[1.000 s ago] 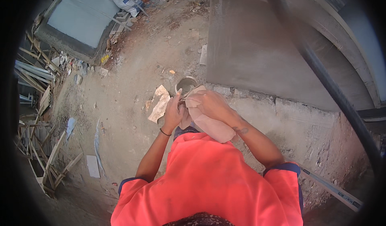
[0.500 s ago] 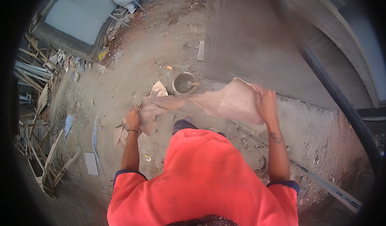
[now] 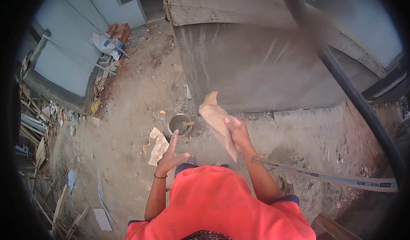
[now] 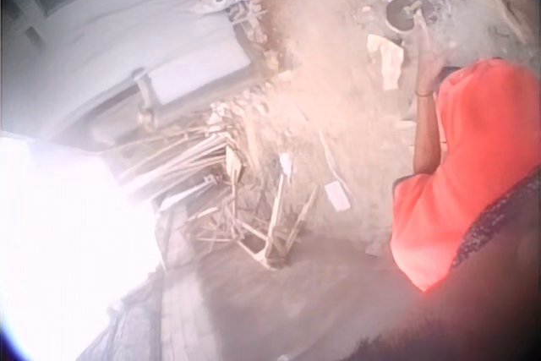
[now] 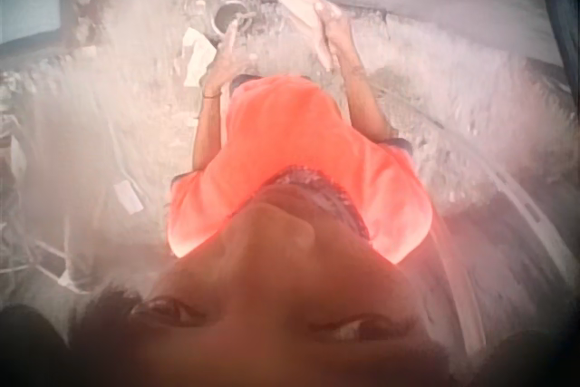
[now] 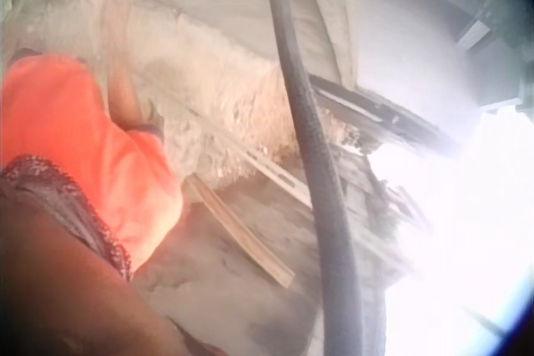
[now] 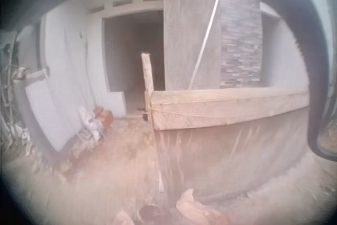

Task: The person smooths a freshly plastered concrete ledge using a rectangular trowel, then switches to a cloth to wipe and finish the surface. The person repeatedly rubs the ledge with both tools to even out the plaster.

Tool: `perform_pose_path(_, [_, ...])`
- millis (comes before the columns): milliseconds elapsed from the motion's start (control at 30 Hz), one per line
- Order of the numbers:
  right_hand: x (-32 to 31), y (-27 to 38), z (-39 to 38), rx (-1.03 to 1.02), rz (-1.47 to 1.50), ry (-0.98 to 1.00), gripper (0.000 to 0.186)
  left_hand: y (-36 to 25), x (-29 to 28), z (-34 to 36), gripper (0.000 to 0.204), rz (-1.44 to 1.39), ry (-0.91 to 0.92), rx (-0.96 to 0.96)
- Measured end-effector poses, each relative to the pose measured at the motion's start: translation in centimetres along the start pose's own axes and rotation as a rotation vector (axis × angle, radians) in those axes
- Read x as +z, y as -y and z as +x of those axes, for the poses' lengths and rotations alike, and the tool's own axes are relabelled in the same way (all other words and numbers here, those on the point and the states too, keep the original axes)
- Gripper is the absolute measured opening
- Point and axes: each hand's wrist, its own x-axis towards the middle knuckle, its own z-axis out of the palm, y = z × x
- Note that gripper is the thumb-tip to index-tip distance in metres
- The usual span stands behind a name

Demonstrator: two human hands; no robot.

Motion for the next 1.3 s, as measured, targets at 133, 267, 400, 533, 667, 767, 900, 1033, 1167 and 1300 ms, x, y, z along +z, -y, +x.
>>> perform_pose_path(133, [2.2,0.2,-1.0,0.052,0.068,0.406,0.042,-7.8,3.7,4.8,0.093,0.076,-0.11,0.25])
perform_pose_path(267, [0.7,1.6,-0.8,-0.049,-0.209,0.32,0.052,-8.5,3.8,6.1,0.051,-0.568,0.224,-0.068])
perform_pose_path(400, [-1.7,2.2,-0.5,-0.11,-0.149,0.442,0.074,-8.5,4.8,7.4,0.046,-0.563,0.148,-0.023])
perform_pose_path(533, [-2.3,2.5,0.0,0.273,-0.079,0.517,0.09,-11.1,4.5,10.0,0.053,-0.243,0.083,0.17])
perform_pose_path(667, [-1.5,4.7,1.1,0.298,-0.233,0.377,0.073,-13.5,2.6,13.4,0.072,0.266,0.132,0.215])
perform_pose_path(767, [-2.0,10.6,1.7,0.052,-0.356,0.117,0.05,-13.3,1.1,15.9,0.082,0.101,0.133,0.147])
perform_pose_path(900, [-6.0,25.1,3.1,-1.055,-0.365,-0.487,0.046,-9.9,-1.5,19.1,0.087,-0.077,-0.101,0.129])
perform_pose_path(1033, [-11.3,39.9,9.2,-1.537,-1.233,-1.147,0.057,-6.5,-3.6,21.8,0.086,-0.238,-0.197,0.041])
perform_pose_path(1167, [-13.7,47.2,18.2,-0.873,-1.789,-1.258,0.054,-4.7,-5.2,22.9,0.085,-0.307,-0.16,0.064])
perform_pose_path(1300, [-12.5,48.2,23.4,-0.382,-1.29,-0.712,0.072,-1.7,-6.3,23.0,0.084,-0.279,-0.234,-0.068])
